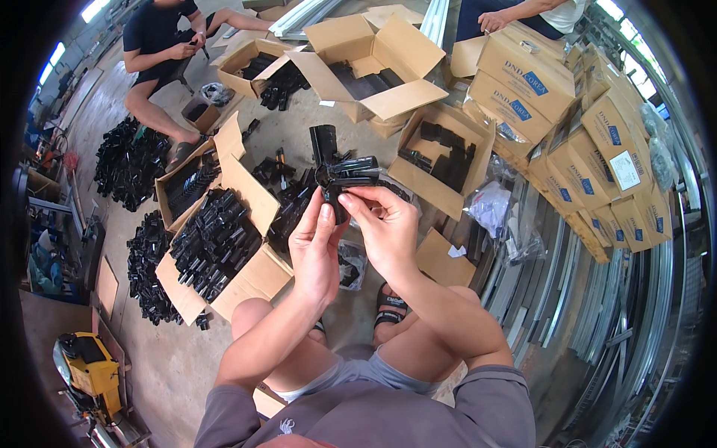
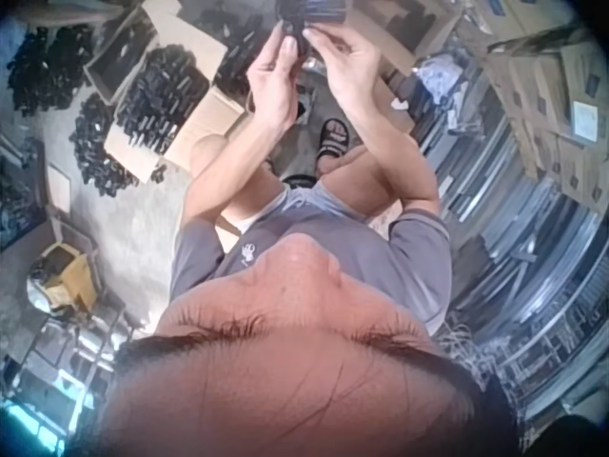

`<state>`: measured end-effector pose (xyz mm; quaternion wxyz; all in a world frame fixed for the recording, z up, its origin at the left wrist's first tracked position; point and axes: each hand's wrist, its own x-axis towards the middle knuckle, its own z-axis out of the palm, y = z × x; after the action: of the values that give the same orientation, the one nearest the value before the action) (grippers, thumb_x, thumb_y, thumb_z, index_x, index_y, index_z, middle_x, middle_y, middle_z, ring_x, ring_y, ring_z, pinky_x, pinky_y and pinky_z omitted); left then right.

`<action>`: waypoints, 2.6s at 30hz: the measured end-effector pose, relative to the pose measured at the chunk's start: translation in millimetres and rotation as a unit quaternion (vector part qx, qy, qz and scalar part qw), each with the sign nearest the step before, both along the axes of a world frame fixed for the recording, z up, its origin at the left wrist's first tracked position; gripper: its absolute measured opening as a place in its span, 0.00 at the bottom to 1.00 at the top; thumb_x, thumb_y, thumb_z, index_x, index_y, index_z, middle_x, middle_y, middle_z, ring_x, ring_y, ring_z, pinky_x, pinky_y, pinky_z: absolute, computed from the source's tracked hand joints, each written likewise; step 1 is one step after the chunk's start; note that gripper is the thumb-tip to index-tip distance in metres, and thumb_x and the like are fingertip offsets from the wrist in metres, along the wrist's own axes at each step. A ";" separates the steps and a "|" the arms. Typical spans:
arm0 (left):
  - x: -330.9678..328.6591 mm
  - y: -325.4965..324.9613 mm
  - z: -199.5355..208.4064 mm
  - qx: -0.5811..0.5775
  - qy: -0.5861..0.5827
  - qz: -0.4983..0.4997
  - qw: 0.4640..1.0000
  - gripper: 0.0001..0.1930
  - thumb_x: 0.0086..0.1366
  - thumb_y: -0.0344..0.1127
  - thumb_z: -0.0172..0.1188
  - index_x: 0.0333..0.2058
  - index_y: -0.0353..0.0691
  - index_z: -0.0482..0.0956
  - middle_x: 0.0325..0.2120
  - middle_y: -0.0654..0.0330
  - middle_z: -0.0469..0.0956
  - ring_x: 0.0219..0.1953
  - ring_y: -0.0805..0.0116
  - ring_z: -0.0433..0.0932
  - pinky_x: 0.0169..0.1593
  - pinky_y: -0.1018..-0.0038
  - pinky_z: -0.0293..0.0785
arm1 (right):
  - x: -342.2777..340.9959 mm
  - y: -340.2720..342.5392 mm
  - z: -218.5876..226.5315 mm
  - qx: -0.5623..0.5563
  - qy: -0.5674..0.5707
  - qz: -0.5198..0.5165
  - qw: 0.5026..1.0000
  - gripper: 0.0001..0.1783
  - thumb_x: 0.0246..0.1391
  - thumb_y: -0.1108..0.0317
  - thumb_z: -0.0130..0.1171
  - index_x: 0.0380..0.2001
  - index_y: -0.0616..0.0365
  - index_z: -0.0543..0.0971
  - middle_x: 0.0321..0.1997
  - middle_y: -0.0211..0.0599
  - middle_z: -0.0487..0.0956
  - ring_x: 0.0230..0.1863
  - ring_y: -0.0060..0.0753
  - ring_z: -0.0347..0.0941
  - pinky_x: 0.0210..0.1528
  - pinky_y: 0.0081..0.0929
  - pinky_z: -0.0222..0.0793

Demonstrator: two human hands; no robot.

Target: The person sits on the floor in a warehouse and repeatedly picks up small black plastic components from a cardboard box. They inspect the parts, sometimes peeling off a protective film or sticker, and then place them into a clear plastic bag or back into the box.

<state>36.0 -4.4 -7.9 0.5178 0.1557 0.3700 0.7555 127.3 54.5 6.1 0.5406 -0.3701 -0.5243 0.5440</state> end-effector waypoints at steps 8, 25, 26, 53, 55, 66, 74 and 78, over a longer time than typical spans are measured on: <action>0.4 -0.9 4.0 -0.011 -0.001 0.017 1.000 0.24 0.70 0.29 0.61 0.63 0.36 0.70 0.52 0.59 0.80 0.48 0.79 0.78 0.55 0.78 0.74 | -0.2 -0.1 -4.2 0.027 -0.036 -0.018 0.999 0.09 0.56 0.71 0.69 0.39 0.63 0.85 0.33 0.29 0.84 0.29 0.10 0.71 0.31 0.14 0.66; 0.8 -1.4 2.9 -0.005 0.017 0.025 1.000 0.24 0.69 0.28 0.61 0.63 0.35 0.70 0.50 0.60 0.81 0.47 0.80 0.77 0.55 0.80 0.73 | -0.6 -10.0 1.7 0.127 -0.146 -0.056 0.979 0.09 0.56 0.73 0.67 0.40 0.65 0.84 0.35 0.38 0.83 0.31 0.22 0.78 0.35 0.21 0.73; 0.2 -1.5 2.3 -0.004 0.019 0.025 1.000 0.24 0.69 0.27 0.61 0.63 0.35 0.70 0.51 0.60 0.81 0.47 0.80 0.77 0.55 0.80 0.73 | -0.6 -11.6 4.6 0.148 -0.172 -0.061 0.972 0.09 0.56 0.73 0.67 0.40 0.65 0.84 0.35 0.39 0.83 0.30 0.25 0.78 0.34 0.22 0.73; -1.9 -3.9 4.6 0.006 0.072 0.030 0.997 0.23 0.69 0.25 0.60 0.62 0.34 0.71 0.52 0.59 0.80 0.48 0.80 0.76 0.53 0.81 0.71 | 4.1 -11.9 14.8 0.181 -0.202 -0.060 0.961 0.08 0.57 0.75 0.65 0.40 0.66 0.83 0.35 0.43 0.82 0.33 0.33 0.81 0.36 0.26 0.75; -1.6 -4.3 2.7 0.004 0.084 0.030 0.996 0.24 0.69 0.28 0.61 0.63 0.36 0.71 0.49 0.62 0.81 0.44 0.83 0.76 0.50 0.82 0.72 | 5.5 -11.5 18.2 0.187 -0.228 -0.058 0.954 0.08 0.57 0.74 0.65 0.40 0.65 0.83 0.34 0.42 0.82 0.32 0.34 0.81 0.36 0.27 0.75; -1.1 -5.1 5.1 0.006 0.079 0.027 0.996 0.23 0.69 0.26 0.61 0.62 0.34 0.71 0.52 0.58 0.80 0.49 0.79 0.76 0.56 0.80 0.71 | 5.3 -9.2 12.3 0.168 -0.223 -0.056 0.959 0.09 0.57 0.71 0.67 0.39 0.65 0.83 0.35 0.43 0.82 0.31 0.34 0.81 0.35 0.27 0.75; -2.3 -4.8 2.3 0.021 0.078 0.032 0.996 0.25 0.70 0.28 0.61 0.63 0.34 0.69 0.51 0.58 0.81 0.47 0.79 0.77 0.53 0.78 0.73 | -2.2 -15.6 6.5 0.182 -0.196 -0.060 0.962 0.10 0.57 0.71 0.66 0.40 0.65 0.81 0.36 0.43 0.81 0.33 0.34 0.81 0.36 0.27 0.75; -4.4 -5.5 3.6 0.024 0.073 0.022 0.997 0.25 0.70 0.28 0.60 0.63 0.33 0.69 0.51 0.57 0.80 0.49 0.77 0.78 0.55 0.76 0.73 | 0.6 -16.0 11.5 0.242 -0.250 -0.060 0.936 0.08 0.61 0.72 0.60 0.42 0.64 0.80 0.35 0.43 0.80 0.34 0.39 0.79 0.36 0.30 0.74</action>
<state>31.7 -9.9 -4.2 0.4688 0.2146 0.3917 0.7620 127.9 38.5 17.6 0.4965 -0.3834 -0.7351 0.2572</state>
